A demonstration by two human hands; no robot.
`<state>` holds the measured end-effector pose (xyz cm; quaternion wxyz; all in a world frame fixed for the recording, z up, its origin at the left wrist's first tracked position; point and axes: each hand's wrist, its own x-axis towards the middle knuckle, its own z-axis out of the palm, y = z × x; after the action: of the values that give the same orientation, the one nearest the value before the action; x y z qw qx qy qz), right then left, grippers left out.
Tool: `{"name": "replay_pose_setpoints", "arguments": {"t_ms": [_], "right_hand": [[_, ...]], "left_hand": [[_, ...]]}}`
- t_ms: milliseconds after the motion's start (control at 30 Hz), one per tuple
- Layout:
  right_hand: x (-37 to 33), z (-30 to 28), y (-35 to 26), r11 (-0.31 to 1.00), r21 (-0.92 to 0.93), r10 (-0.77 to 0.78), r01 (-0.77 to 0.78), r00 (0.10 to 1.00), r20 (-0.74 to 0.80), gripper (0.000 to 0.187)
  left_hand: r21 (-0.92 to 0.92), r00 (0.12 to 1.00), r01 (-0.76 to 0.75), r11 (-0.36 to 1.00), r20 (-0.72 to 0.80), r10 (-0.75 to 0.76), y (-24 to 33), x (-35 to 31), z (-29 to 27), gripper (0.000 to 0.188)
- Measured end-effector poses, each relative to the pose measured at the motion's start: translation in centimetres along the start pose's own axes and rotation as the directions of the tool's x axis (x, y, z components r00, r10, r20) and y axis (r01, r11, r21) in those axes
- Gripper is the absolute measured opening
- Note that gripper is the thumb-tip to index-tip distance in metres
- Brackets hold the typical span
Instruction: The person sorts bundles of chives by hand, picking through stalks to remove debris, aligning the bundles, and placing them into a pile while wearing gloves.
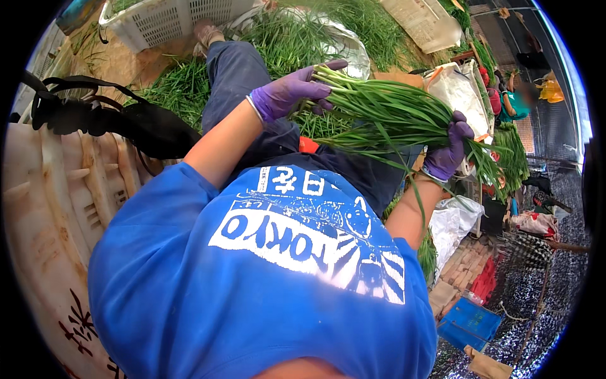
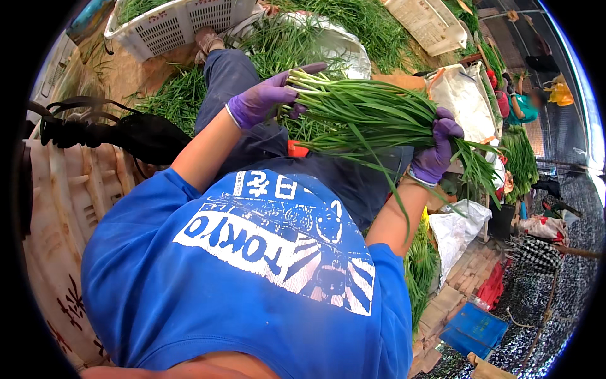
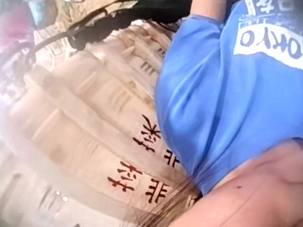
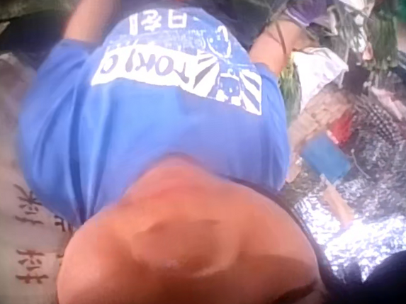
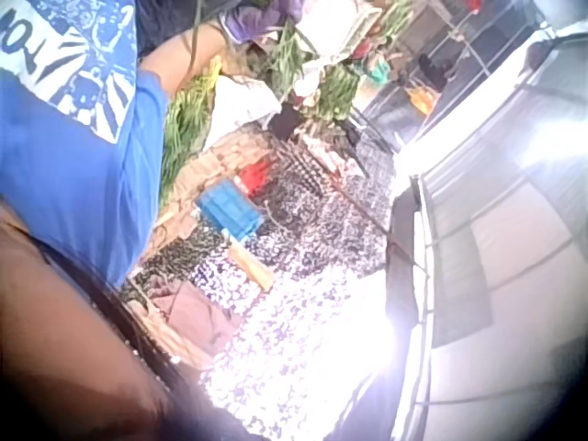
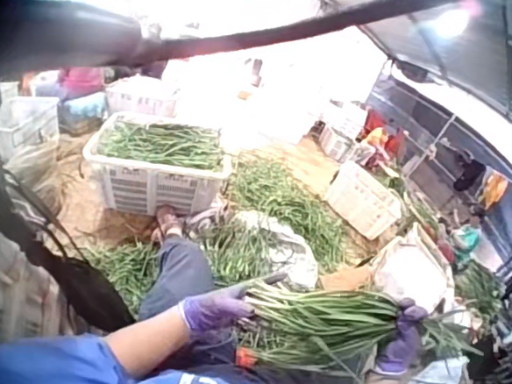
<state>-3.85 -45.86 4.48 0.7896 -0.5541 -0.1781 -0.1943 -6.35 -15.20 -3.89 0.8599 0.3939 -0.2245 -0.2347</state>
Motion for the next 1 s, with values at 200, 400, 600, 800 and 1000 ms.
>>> {"name": "replay_pose_setpoints", "arguments": {"t_ms": [200,400,600,800,1000], "right_hand": [[0.0,1.2,-0.1,0.999,-0.029,-0.017,0.019,0.996,0.087,0.012],[0.2,2.4,0.5,0.97,-0.19,-0.095,0.15,0.958,0.27,0.017],[-0.2,2.1,1.0,0.994,-0.099,-0.05,0.048,0.999,-0.016,0.019],[-0.9,0.8,1.7,0.999,0.045,-0.017,0.021,0.996,-0.085,0.029],[-1.2,0.5,1.9,1.0,0.023,-0.012,0.017,0.977,-0.211,0.027]], "left_hand": [[-0.223,0.98,-0.029,0.974,0.187,0.072,-1.1,1.0,0.1,0.096],[-0.339,0.91,-0.06,0.939,0.368,0.191,-0.9,0.6,1.8,0.098],[-0.053,0.992,-0.095,0.994,-0.093,0.09,-0.6,0.9,1.1,0.06],[0.191,0.989,-0.148,0.97,0.008,0.149,-0.6,1.1,1.2,0.047],[-0.299,0.984,0.018,0.954,0.174,0.036,-0.4,0.6,0.9,0.061]]}}
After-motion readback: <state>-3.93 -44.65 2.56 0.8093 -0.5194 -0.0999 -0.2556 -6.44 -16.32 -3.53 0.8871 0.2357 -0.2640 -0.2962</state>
